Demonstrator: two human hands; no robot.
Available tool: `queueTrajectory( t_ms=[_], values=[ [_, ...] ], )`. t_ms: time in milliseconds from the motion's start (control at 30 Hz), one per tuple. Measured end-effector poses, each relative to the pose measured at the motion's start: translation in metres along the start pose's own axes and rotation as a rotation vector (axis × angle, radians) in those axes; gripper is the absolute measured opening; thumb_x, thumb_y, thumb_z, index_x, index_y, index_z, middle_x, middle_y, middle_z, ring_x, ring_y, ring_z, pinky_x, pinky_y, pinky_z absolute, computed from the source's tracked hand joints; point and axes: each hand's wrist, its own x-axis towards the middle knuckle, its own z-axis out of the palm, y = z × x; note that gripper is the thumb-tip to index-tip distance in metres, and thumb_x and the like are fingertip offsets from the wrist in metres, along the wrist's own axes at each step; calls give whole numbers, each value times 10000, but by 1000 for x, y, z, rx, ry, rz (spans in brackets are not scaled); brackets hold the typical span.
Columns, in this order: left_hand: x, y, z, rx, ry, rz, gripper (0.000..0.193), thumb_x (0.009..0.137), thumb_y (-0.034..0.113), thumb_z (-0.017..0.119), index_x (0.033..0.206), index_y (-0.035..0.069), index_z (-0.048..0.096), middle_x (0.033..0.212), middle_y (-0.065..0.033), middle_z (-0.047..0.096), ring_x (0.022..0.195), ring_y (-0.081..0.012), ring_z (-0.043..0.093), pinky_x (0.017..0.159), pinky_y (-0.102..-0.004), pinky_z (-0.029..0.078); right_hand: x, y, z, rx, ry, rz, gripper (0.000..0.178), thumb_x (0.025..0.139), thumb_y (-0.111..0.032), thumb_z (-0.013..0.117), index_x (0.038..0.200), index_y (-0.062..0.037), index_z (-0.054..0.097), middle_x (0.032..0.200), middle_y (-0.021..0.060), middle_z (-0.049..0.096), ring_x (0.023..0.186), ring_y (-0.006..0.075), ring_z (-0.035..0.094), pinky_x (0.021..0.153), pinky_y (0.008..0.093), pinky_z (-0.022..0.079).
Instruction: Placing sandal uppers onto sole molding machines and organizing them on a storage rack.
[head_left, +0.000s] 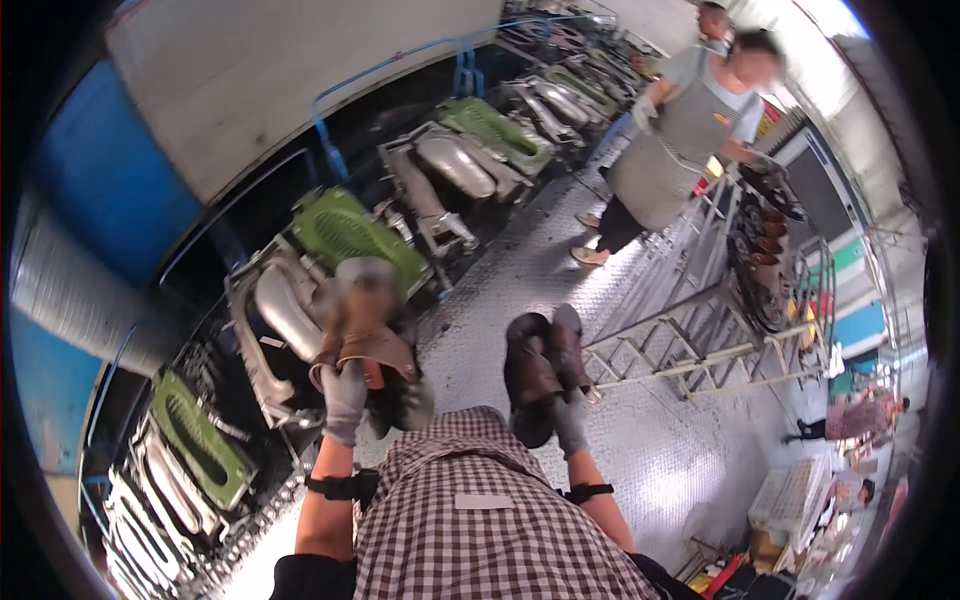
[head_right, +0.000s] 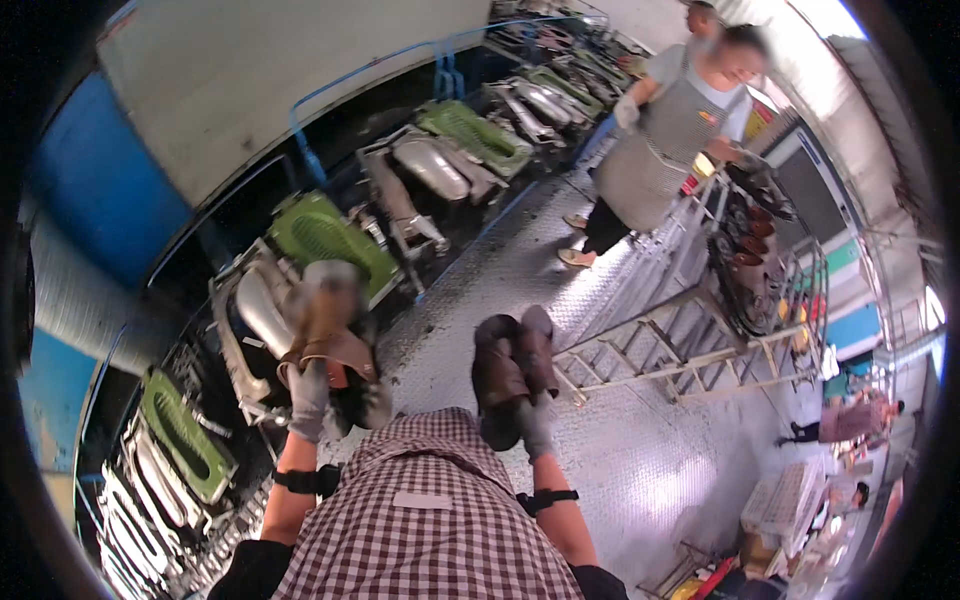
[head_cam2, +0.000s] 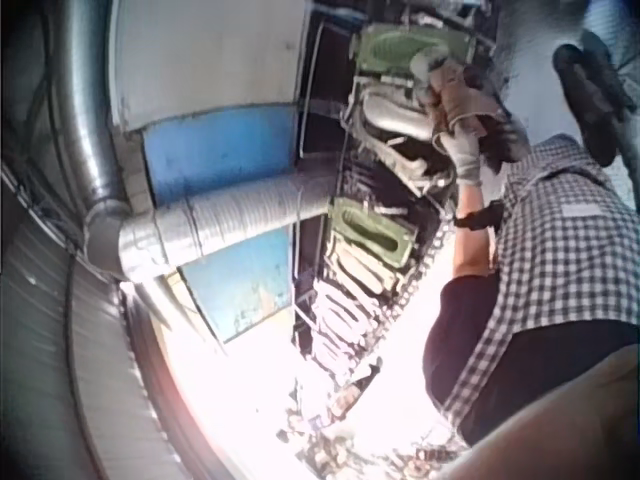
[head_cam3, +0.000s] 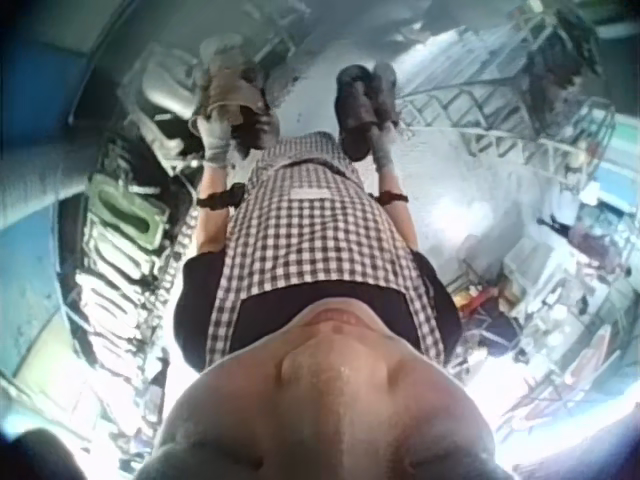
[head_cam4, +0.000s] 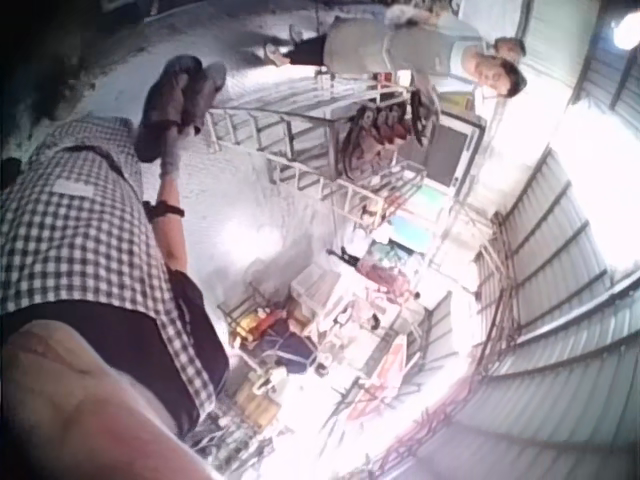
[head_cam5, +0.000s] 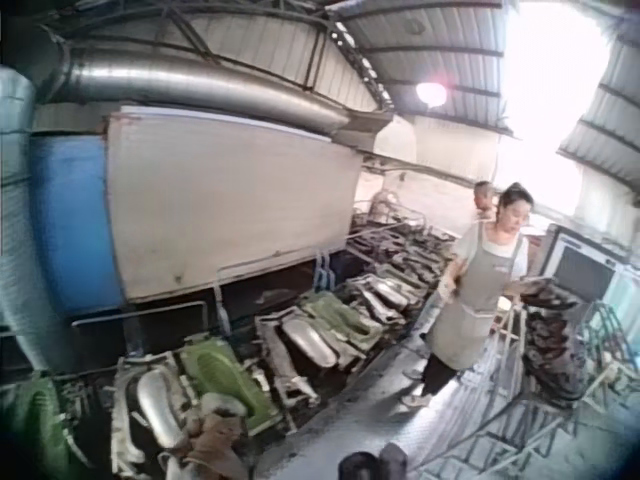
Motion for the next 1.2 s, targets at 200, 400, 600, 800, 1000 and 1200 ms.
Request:
queueTrajectory(
  t_ms=[200, 400, 600, 800, 1000, 1200],
  values=[
    [46, -8, 26, -7, -12, 136, 548, 949, 57, 661, 1443, -89, 474, 1297, -119, 625, 1051, -163, 620, 867, -296, 524, 82, -41, 18, -165, -64, 177, 418, 853, -342, 644, 1074, 11, 680, 992, 302, 702, 970, 479, 677, 829, 535, 530],
    [82, -10, 64, 107, 57, 239, 509, 956, 96, 625, 1412, -102, 510, 1331, -129, 626, 1100, -193, 616, 939, -328, 500, 164, -51, 2, -241, -248, 222, 504, 883, -420, 633, 1184, -17, 669, 1104, 294, 701, 1071, 451, 673, 914, 526, 518],
    [107, -15, 87, 220, 197, 158, 333, 964, 220, 679, 1124, -72, 672, 1005, -94, 676, 862, -162, 559, 767, -344, 475, 229, -45, 13, -126, -224, 218, 521, 874, -407, 644, 1195, 3, 666, 1095, 303, 700, 1093, 438, 676, 937, 493, 510],
    [130, -28, 121, 174, 206, 241, 403, 978, 243, 675, 1131, -128, 639, 1061, -125, 678, 905, -193, 581, 806, -364, 485, 251, -35, 8, -166, -286, 276, 504, 859, -401, 634, 1123, 27, 658, 1092, 292, 698, 1057, 430, 678, 913, 490, 508],
    [138, -11, 155, 201, 220, 144, 485, 984, 282, 659, 1188, -153, 595, 1142, -162, 665, 990, -233, 588, 876, -398, 476, 244, -11, -2, -147, -253, 368, 517, 865, -430, 622, 1149, 2, 648, 1126, 295, 689, 1106, 447, 652, 934, 506, 495],
    [143, 17, 181, 308, 146, 65, 514, 1032, 324, 578, 1211, -158, 563, 1221, -263, 598, 1052, -316, 581, 893, -416, 476, 231, -3, -21, -156, -181, 483, 493, 860, -416, 635, 1091, 18, 674, 1089, 282, 701, 1073, 415, 679, 901, 477, 511]
  ],
)
